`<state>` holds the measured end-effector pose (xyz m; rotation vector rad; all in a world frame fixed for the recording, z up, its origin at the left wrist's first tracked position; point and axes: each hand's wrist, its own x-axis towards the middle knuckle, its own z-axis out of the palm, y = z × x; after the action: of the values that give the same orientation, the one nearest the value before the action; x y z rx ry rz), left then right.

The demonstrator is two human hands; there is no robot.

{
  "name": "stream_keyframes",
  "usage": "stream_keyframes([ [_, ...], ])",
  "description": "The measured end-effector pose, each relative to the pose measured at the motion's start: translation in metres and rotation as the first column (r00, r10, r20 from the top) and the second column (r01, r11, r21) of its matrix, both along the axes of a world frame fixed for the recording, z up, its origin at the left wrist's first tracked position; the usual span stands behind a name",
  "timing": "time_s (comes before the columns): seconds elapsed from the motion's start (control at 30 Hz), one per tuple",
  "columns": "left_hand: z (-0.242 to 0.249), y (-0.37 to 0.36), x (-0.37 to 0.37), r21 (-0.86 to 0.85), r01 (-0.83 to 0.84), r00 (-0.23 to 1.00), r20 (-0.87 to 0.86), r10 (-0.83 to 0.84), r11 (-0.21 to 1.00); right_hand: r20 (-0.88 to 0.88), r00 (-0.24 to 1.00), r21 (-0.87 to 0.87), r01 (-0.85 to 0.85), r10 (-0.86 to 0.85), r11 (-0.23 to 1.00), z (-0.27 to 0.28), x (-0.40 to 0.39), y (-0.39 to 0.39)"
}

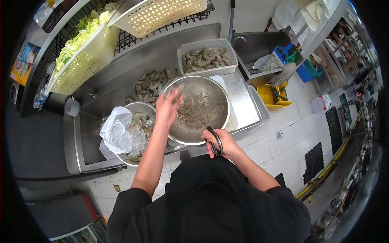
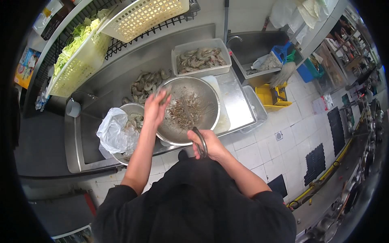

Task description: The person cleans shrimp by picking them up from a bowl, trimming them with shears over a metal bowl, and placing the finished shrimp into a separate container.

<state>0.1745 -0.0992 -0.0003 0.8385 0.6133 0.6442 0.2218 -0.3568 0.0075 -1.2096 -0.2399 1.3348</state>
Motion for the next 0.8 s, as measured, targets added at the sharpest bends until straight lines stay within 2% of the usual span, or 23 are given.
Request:
stream_keyframes([
  [0.07,0.018,0.018,0.047,0.047,0.045,0.993,0.109,-0.05,0.998,-0.059,0.998,-0.036,0.017,-0.02,0.999,-0.001,-0.005,-0.004],
  [0.1,0.028,0.023,0.063,0.067,0.089,0.984,0.146,-0.098,0.994,-0.004,0.998,-0.034,0.059,-0.059,0.998,-0.002,-0.009,-0.005],
  [0.17,0.054,0.009,0.076,0.082,0.071,0.984,0.16,-0.084,0.994,0.062,0.993,-0.028,0.1,-0.098,0.995,0.001,-0.007,-0.005],
  [0.2,0.064,0.001,0.082,0.097,0.064,0.983,0.168,-0.08,0.993,0.173,0.972,0.04,0.156,-0.161,0.987,0.003,-0.006,-0.005],
  [0.23,0.065,-0.01,0.079,0.091,0.079,0.983,0.158,-0.092,0.993,0.275,0.933,0.113,0.209,-0.233,0.971,0.005,-0.005,-0.006],
  [0.4,0.047,-0.075,0.045,0.001,0.126,0.985,0.119,-0.125,0.992,0.317,0.89,0.072,0.322,-0.327,0.944,0.01,0.007,0.001],
  [0.47,0.04,-0.084,0.038,-0.005,0.109,0.989,0.106,-0.108,0.994,0.346,0.9,0.108,0.244,-0.267,0.964,0.006,0.009,0.005],
  [0.63,0.021,-0.08,0.021,-0.049,0.081,0.995,0.067,-0.078,0.995,0.394,0.889,0.079,0.222,-0.235,0.972,-0.002,0.001,0.019],
  [0.77,0.013,-0.072,0.008,-0.13,0.061,0.998,0.029,-0.057,0.99,0.324,0.931,0.077,0.149,-0.166,0.986,-0.001,0.005,0.016],
  [0.8,0.01,-0.07,0.007,-0.145,0.059,0.998,0.017,-0.057,0.988,0.313,0.943,0.018,0.111,-0.112,0.994,0.002,0.006,0.014],
])
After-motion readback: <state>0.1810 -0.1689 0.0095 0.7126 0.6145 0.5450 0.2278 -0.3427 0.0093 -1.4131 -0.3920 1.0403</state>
